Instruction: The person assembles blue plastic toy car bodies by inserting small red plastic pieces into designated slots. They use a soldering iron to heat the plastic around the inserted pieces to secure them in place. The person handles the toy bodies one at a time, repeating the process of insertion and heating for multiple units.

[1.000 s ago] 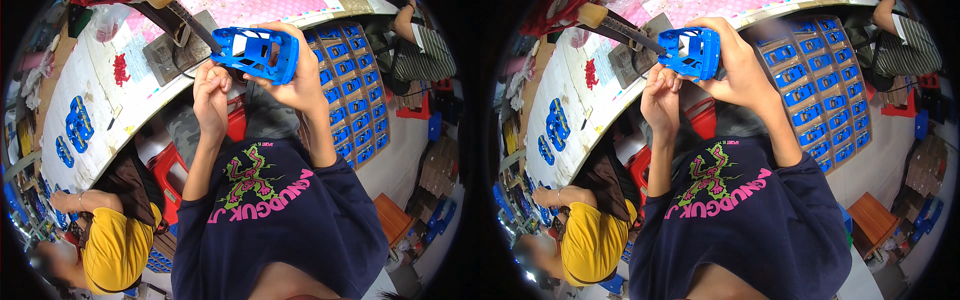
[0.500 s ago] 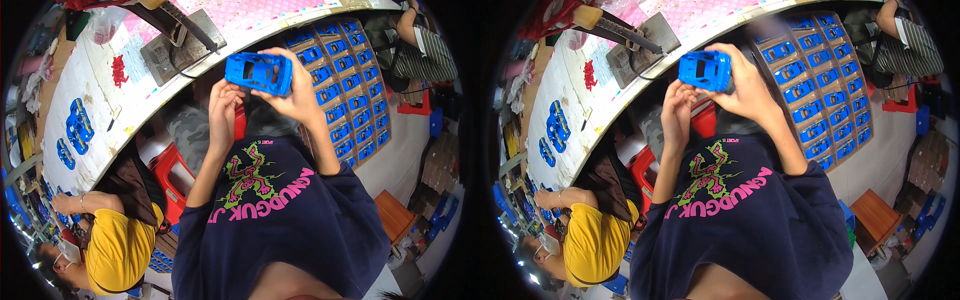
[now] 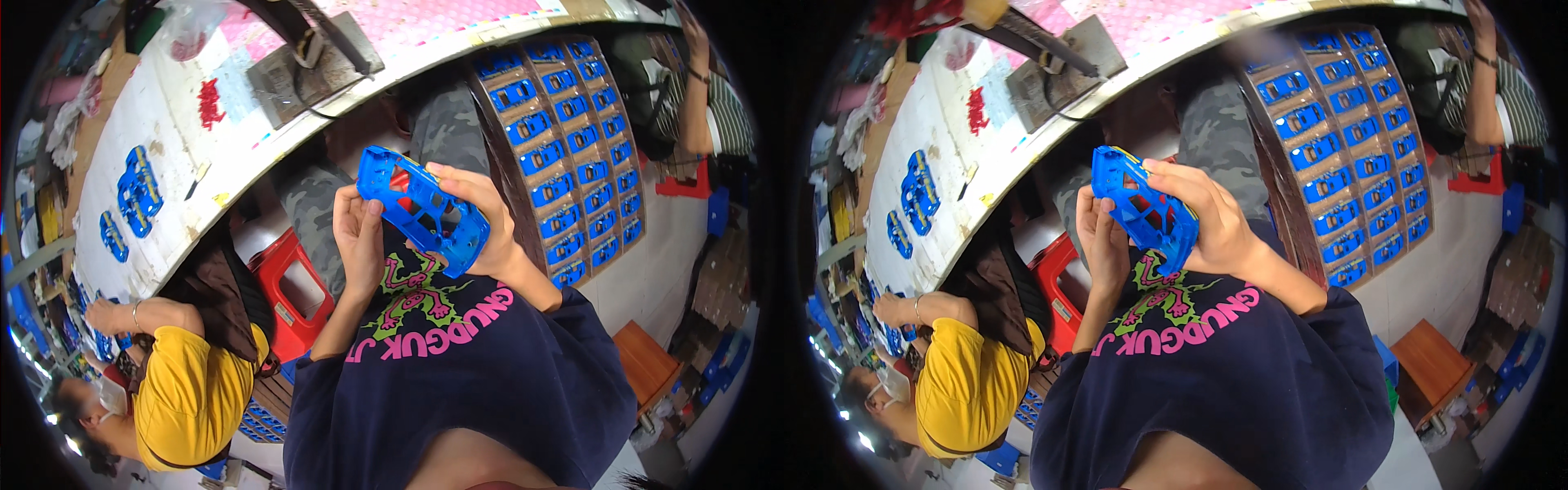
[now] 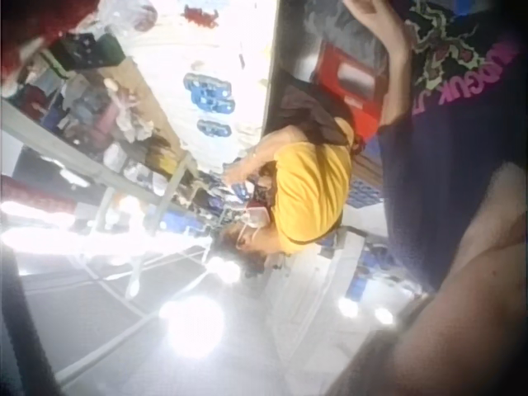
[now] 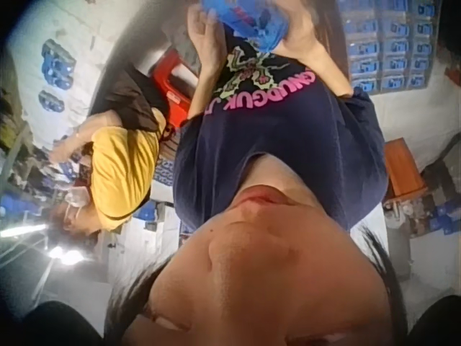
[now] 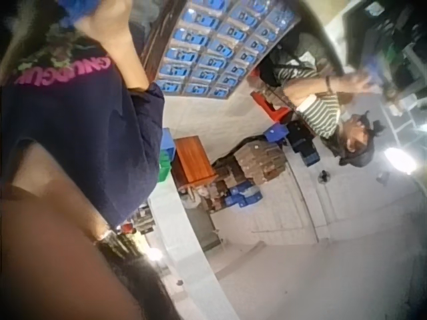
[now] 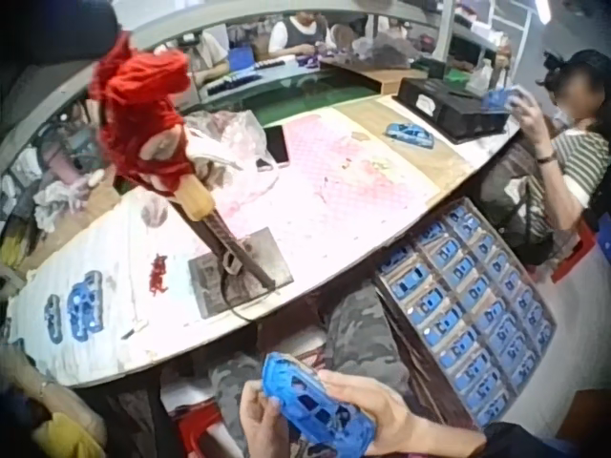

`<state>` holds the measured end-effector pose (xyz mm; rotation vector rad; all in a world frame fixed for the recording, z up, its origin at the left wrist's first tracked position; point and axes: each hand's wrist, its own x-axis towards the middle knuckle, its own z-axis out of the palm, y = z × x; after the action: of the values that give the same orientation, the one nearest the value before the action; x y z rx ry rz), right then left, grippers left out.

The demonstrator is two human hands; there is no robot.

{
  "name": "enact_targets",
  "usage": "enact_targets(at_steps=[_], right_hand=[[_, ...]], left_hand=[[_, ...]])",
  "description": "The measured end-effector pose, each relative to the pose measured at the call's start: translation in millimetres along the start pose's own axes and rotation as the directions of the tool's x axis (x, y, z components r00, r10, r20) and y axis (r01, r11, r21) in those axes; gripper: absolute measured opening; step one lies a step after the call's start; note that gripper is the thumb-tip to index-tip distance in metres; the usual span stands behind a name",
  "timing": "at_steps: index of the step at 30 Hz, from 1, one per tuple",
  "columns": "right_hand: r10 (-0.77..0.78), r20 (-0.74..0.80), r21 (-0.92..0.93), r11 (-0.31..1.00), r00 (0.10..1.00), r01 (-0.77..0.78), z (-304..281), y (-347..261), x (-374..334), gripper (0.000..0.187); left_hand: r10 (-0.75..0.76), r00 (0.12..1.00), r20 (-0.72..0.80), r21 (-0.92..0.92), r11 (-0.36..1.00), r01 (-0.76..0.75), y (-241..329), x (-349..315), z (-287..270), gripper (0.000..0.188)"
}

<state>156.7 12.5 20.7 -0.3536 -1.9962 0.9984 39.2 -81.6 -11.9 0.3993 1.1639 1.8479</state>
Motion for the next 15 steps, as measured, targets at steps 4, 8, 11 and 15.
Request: enact_targets(at_steps=[4, 8, 11, 15], right_hand=[[0.072, -0.101, 0.095, 0.994, 0.992, -0.063, 28.7, -8.8, 0.9, 0.066], [0.305, 0.01, 0.415, 0.865, 0.952, -0.282, 68.5, -24.6, -7.5, 0.069], [0.302, 0.199, 0.534, 0.764, 0.932, -0.362, 77.4, -33.6, -5.2, 0.076], [0.313, 0.314, 0.535, 0.721, 0.896, -0.439, 79.5, -22.3, -19.6, 0.054]], left_hand=[[0.101, 0.989, -0.108, -0.002, 0.995, -0.102, 4.2, -12.3, -11.0, 0.038], [0.162, 0.982, -0.101, -0.125, 0.977, -0.174, 9.8, -25.0, -1.3, 0.07], [0.221, 0.971, -0.086, -0.094, 0.969, -0.229, 39.2, -14.8, -26.7, 0.07], [0.327, 0.837, -0.439, -0.225, 0.861, -0.455, 98.0, 36.3, -79.0, 0.05]])
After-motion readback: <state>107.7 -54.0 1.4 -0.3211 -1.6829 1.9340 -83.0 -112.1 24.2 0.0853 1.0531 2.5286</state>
